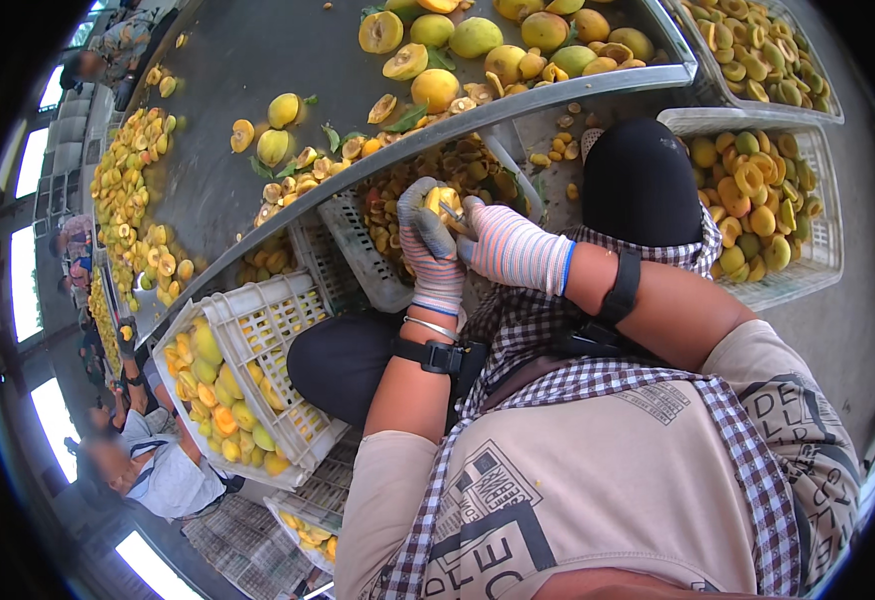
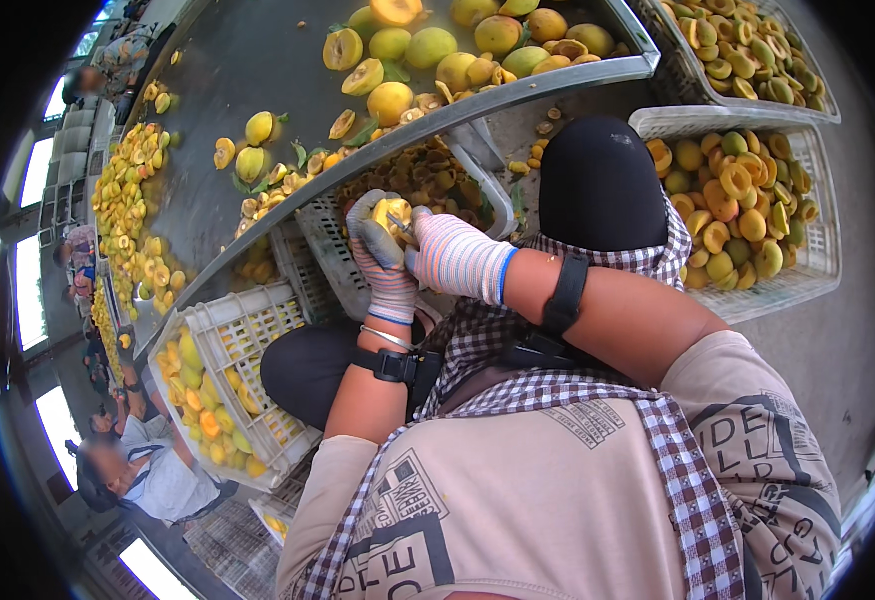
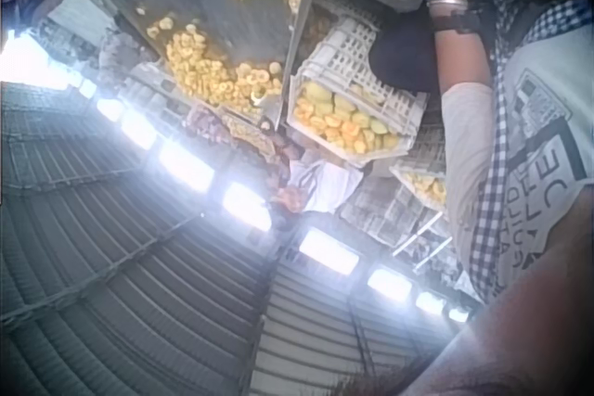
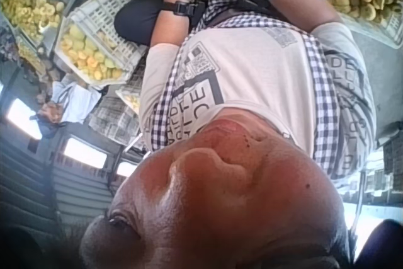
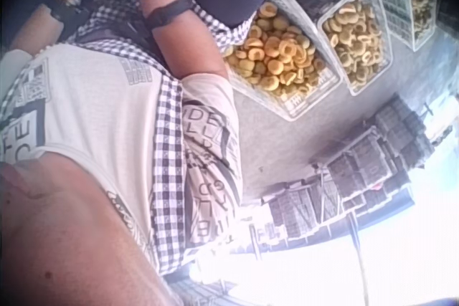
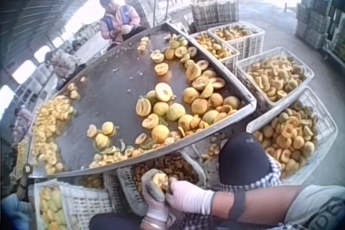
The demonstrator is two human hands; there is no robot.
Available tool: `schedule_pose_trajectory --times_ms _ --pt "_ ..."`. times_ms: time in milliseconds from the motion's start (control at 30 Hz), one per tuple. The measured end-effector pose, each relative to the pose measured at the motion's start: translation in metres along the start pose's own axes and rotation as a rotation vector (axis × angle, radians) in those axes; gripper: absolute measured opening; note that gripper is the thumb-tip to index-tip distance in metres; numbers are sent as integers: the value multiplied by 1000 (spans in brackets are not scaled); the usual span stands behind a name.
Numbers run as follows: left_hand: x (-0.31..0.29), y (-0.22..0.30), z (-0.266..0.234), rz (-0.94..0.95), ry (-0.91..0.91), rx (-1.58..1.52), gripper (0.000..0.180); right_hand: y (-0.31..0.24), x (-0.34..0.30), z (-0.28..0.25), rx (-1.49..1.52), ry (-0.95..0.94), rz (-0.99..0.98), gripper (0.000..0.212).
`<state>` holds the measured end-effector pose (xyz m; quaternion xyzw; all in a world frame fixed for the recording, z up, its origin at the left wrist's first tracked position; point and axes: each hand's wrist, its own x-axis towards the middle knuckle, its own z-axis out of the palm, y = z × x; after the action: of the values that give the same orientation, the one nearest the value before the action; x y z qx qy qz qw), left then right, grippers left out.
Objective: The recorder is sitting at a large metal table, picking up peaches, pitting them with a small knife, and placing the pitted halves and pits into separate crates.
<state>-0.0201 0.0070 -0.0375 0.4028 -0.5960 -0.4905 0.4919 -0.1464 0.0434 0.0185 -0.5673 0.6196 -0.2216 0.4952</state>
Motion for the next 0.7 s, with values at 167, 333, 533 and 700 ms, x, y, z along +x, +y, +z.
schedule_pose_trajectory --times_ms 167,333,533,700 --pt "2 -1 -5 -114 -44 54 42 2 -5 1 -146 4 -54 41" --pt "3 7 -3 -405 -14 -14 40 3 -4 1 -184 -12 -23 37" --pt "6 2 -7 -262 -47 48 47 3 -3 5 -198 -3 -56 35" --pt "6 5 -5 -173 -64 41 51 3 -6 3 -190 -24 -84 35"
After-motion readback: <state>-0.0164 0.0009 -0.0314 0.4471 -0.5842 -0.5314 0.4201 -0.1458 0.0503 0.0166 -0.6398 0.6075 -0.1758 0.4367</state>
